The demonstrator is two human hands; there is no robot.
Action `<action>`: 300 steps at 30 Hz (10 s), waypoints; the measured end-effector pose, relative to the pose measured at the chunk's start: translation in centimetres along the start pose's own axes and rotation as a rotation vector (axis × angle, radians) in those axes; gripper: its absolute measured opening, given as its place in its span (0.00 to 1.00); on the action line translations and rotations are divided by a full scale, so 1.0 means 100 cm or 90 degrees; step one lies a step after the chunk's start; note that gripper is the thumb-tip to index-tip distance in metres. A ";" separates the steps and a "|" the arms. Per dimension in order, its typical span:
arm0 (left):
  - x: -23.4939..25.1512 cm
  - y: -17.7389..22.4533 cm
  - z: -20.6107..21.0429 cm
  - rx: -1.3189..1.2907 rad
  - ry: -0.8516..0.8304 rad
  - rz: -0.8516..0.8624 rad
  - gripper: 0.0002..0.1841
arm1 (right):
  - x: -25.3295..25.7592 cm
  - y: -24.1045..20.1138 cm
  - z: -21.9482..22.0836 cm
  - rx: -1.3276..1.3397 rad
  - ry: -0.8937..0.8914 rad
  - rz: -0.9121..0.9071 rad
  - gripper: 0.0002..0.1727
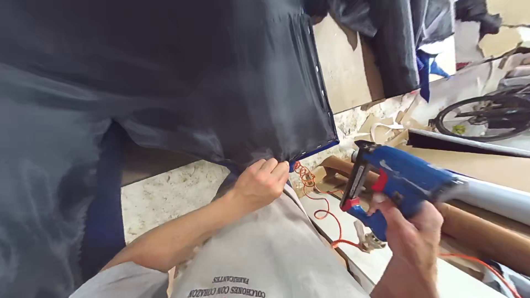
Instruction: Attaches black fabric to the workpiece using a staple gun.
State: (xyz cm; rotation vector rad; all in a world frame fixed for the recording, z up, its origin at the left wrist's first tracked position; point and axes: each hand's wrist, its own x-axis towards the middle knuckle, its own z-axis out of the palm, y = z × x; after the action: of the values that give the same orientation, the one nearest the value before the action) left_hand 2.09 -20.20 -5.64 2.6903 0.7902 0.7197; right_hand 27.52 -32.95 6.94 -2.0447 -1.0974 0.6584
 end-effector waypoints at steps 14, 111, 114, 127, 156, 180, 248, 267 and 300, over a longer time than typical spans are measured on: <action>-0.007 0.045 0.011 0.205 0.114 -0.121 0.13 | 0.233 0.053 0.094 -0.340 -0.028 -0.125 0.35; -0.017 -0.037 -0.017 0.019 0.184 -0.003 0.05 | 0.055 0.029 0.168 -0.195 0.040 -0.650 0.06; -0.017 -0.030 -0.016 0.051 0.140 0.008 0.12 | 0.050 0.035 0.177 -0.178 0.095 -0.640 0.05; -0.015 -0.047 -0.013 0.129 0.106 0.174 0.12 | 0.048 0.043 0.145 -0.077 -0.078 -0.564 0.15; 0.005 -0.067 -0.016 -0.077 0.004 0.212 0.11 | 0.053 0.072 0.180 0.101 0.024 -0.596 0.09; 0.039 -0.075 -0.034 -0.061 -0.222 0.398 0.12 | 0.010 0.068 0.179 -0.119 0.077 -0.516 0.16; 0.136 -0.077 -0.051 -0.063 -0.729 0.615 0.18 | -0.101 -0.056 0.150 -0.115 0.101 0.278 0.14; 0.142 -0.114 -0.031 -0.291 -0.583 0.562 0.23 | -0.135 -0.072 0.178 0.001 0.256 0.320 0.15; -0.027 -0.101 -0.071 -0.221 -0.007 0.336 0.11 | 0.132 -0.007 0.087 -0.323 0.086 -0.025 0.37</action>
State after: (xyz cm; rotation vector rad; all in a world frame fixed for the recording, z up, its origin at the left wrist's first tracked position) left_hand -8.02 -12.69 -4.34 2.5758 -0.0685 0.8557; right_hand 27.75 -18.36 0.77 -2.4387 -1.3179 0.2256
